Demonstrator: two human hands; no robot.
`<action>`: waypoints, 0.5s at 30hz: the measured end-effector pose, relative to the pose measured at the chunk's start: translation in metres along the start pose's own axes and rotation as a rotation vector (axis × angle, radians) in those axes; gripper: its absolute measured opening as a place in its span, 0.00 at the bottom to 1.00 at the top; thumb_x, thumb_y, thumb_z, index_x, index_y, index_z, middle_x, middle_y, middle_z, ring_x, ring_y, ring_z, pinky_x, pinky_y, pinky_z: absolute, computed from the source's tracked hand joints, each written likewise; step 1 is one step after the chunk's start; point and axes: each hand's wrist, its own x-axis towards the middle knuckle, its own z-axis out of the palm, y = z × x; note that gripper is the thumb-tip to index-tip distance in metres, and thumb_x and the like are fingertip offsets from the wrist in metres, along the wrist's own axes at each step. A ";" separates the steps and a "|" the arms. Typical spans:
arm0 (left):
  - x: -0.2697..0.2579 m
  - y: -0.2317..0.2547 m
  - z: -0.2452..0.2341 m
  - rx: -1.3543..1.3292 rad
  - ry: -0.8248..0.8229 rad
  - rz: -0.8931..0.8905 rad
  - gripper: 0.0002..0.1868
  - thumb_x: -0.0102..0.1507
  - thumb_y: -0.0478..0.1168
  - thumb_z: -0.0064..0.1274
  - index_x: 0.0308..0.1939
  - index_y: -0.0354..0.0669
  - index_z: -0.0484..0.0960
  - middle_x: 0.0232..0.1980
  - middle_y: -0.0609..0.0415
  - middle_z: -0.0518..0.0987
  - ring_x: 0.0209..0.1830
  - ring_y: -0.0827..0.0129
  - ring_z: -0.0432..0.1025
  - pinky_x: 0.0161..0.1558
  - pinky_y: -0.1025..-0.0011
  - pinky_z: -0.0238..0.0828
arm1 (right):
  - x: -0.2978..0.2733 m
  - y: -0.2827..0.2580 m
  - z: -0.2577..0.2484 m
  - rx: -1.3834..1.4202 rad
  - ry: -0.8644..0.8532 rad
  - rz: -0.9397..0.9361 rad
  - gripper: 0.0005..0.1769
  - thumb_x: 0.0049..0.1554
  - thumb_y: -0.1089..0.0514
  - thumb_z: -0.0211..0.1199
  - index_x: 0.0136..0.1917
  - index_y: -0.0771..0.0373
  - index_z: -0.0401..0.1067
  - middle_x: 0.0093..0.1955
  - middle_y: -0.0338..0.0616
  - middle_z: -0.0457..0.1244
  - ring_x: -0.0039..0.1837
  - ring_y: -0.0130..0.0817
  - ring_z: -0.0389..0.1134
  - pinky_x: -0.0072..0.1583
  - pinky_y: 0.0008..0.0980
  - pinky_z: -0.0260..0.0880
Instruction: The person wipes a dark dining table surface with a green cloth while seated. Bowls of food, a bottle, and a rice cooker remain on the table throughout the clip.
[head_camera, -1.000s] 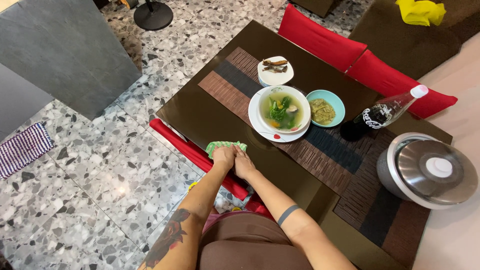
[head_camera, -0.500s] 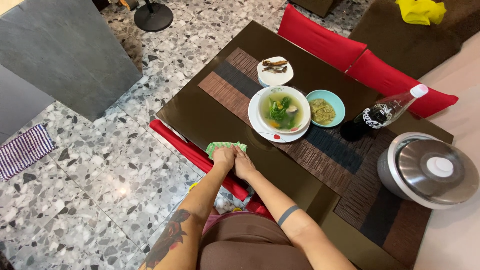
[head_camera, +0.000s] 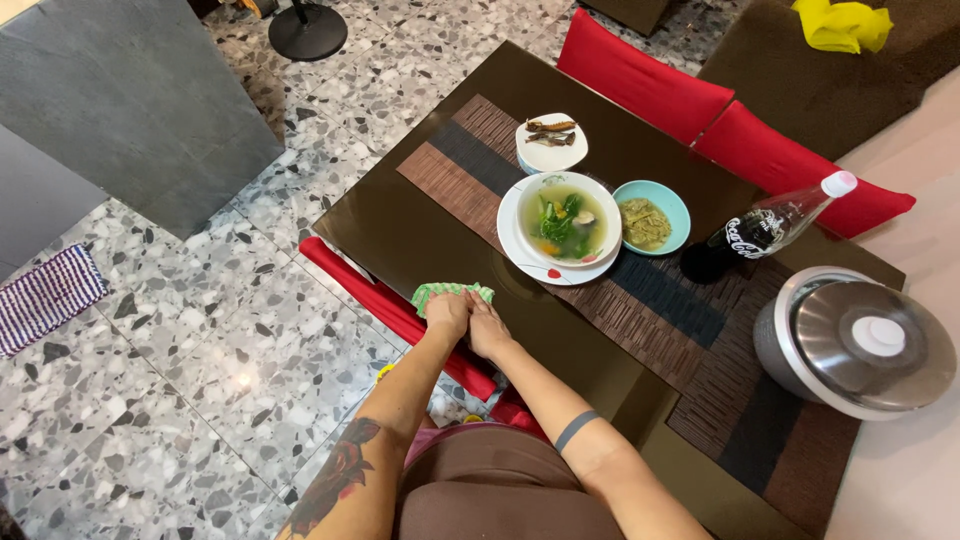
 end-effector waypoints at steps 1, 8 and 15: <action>0.002 -0.001 0.003 -0.001 0.000 0.000 0.38 0.77 0.49 0.13 0.58 0.35 0.83 0.60 0.36 0.80 0.69 0.26 0.65 0.50 0.37 0.71 | -0.001 -0.002 -0.002 -0.001 0.000 0.000 0.55 0.39 0.58 0.69 0.78 0.67 0.55 0.87 0.44 0.33 0.87 0.40 0.29 0.82 0.41 0.44; 0.021 -0.007 0.028 0.018 0.007 0.020 0.36 0.77 0.47 0.14 0.59 0.38 0.83 0.59 0.36 0.81 0.68 0.26 0.65 0.50 0.36 0.71 | -0.002 -0.001 -0.004 -0.018 -0.013 -0.008 0.52 0.38 0.59 0.70 0.76 0.68 0.60 0.87 0.45 0.33 0.87 0.42 0.29 0.82 0.44 0.44; 0.014 -0.004 0.021 -0.015 0.003 0.013 0.37 0.77 0.48 0.12 0.59 0.38 0.83 0.62 0.36 0.80 0.70 0.26 0.63 0.54 0.34 0.69 | -0.011 -0.018 -0.021 0.012 -0.025 0.054 0.51 0.39 0.59 0.70 0.75 0.69 0.61 0.87 0.49 0.31 0.86 0.44 0.35 0.83 0.41 0.44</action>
